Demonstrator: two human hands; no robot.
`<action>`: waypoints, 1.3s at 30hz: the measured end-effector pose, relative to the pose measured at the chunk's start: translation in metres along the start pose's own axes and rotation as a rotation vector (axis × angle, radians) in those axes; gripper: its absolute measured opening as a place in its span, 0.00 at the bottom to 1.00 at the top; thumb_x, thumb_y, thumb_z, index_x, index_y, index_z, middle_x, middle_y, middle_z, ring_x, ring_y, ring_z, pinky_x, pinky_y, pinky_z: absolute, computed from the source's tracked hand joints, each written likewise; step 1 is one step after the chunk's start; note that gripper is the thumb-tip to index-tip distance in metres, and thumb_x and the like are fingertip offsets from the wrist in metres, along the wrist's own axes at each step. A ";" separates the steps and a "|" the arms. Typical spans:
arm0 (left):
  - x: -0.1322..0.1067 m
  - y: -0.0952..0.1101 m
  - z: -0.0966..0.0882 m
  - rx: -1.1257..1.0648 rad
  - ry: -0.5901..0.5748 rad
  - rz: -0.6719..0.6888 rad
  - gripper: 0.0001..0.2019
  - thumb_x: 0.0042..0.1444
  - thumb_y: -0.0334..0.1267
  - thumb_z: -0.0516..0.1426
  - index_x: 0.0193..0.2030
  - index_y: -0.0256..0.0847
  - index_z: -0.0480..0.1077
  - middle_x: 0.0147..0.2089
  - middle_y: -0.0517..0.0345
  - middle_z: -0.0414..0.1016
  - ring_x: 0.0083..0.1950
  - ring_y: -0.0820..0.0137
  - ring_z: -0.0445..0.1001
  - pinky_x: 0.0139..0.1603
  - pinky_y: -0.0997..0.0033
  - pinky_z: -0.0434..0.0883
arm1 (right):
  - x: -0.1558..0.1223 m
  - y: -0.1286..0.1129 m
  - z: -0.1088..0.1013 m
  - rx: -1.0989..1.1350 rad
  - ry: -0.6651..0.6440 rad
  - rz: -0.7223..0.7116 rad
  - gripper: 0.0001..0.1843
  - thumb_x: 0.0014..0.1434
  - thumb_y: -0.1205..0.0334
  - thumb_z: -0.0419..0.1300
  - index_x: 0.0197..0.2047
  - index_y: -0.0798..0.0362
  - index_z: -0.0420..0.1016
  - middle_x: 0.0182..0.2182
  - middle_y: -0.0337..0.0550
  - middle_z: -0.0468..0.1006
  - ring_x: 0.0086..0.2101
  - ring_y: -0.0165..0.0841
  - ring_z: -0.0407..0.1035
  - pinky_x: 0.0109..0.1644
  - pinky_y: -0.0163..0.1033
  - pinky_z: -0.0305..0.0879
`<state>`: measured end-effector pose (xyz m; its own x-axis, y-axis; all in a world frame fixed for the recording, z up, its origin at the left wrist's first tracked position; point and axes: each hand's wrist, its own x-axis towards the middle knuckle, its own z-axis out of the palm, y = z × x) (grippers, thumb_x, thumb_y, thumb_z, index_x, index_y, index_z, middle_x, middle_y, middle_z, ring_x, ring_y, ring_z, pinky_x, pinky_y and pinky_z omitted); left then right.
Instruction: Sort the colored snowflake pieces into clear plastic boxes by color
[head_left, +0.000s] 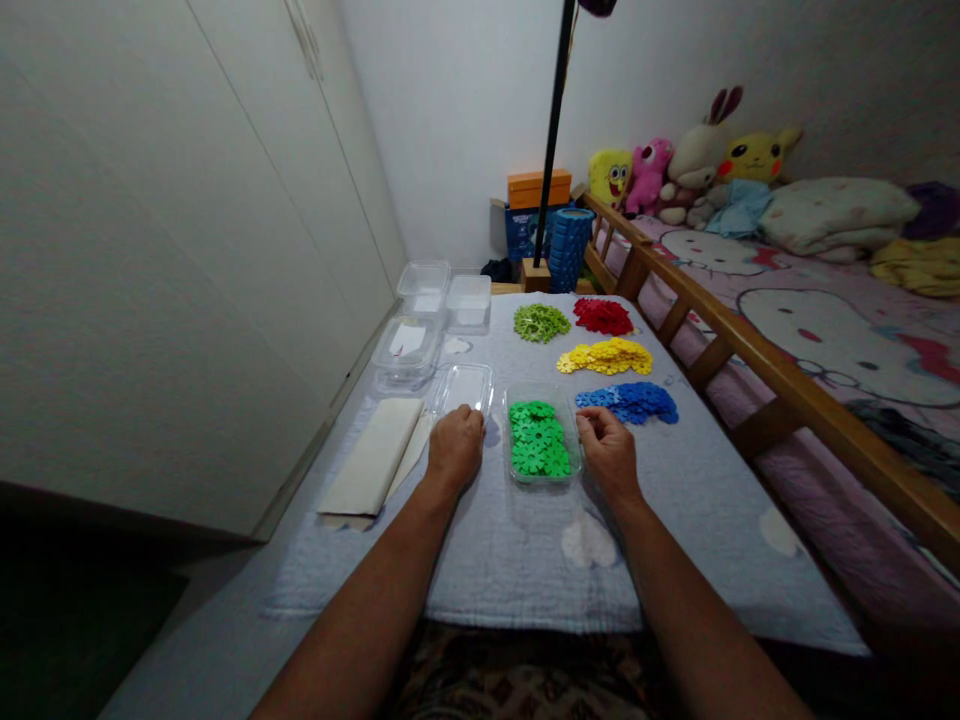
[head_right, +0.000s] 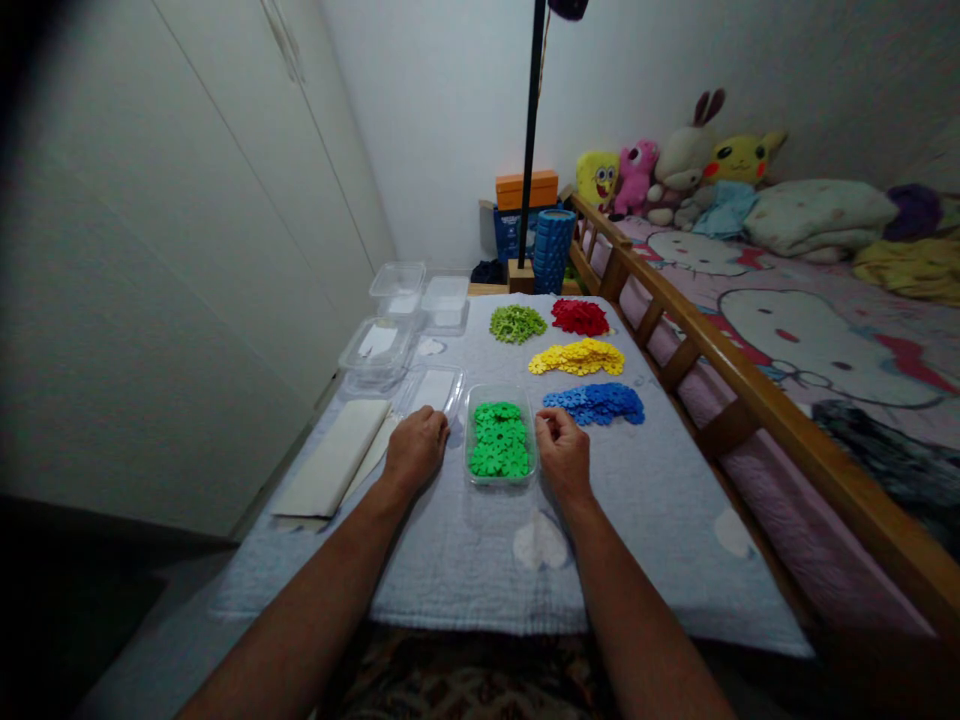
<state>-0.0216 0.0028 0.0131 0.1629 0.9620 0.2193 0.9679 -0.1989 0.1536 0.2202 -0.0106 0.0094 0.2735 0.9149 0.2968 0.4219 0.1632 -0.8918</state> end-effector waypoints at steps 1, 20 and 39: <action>0.000 0.000 0.000 -0.013 0.029 -0.007 0.08 0.65 0.34 0.52 0.39 0.40 0.72 0.41 0.48 0.72 0.44 0.60 0.72 0.43 0.62 0.65 | 0.000 0.001 0.000 0.007 0.008 -0.002 0.15 0.59 0.50 0.58 0.37 0.53 0.76 0.24 0.37 0.73 0.26 0.31 0.67 0.32 0.35 0.62; -0.012 0.025 -0.054 -1.883 0.231 -0.355 0.16 0.53 0.48 0.66 0.34 0.40 0.67 0.32 0.62 0.66 0.32 0.76 0.65 0.30 0.78 0.65 | -0.002 -0.003 -0.002 -0.005 0.182 -0.199 0.15 0.61 0.53 0.59 0.46 0.53 0.75 0.35 0.44 0.76 0.38 0.38 0.70 0.45 0.45 0.67; -0.046 0.049 -0.044 -1.771 -0.246 -0.417 0.16 0.53 0.46 0.66 0.31 0.39 0.66 0.25 0.63 0.69 0.23 0.78 0.65 0.20 0.81 0.60 | -0.006 -0.008 0.002 0.059 0.030 -0.216 0.14 0.58 0.59 0.61 0.47 0.51 0.74 0.33 0.40 0.77 0.36 0.36 0.71 0.45 0.44 0.68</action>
<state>0.0095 -0.0594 0.0531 0.1722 0.9646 -0.1995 -0.3398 0.2483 0.9071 0.2133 -0.0166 0.0140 0.2080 0.8454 0.4920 0.4221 0.3762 -0.8248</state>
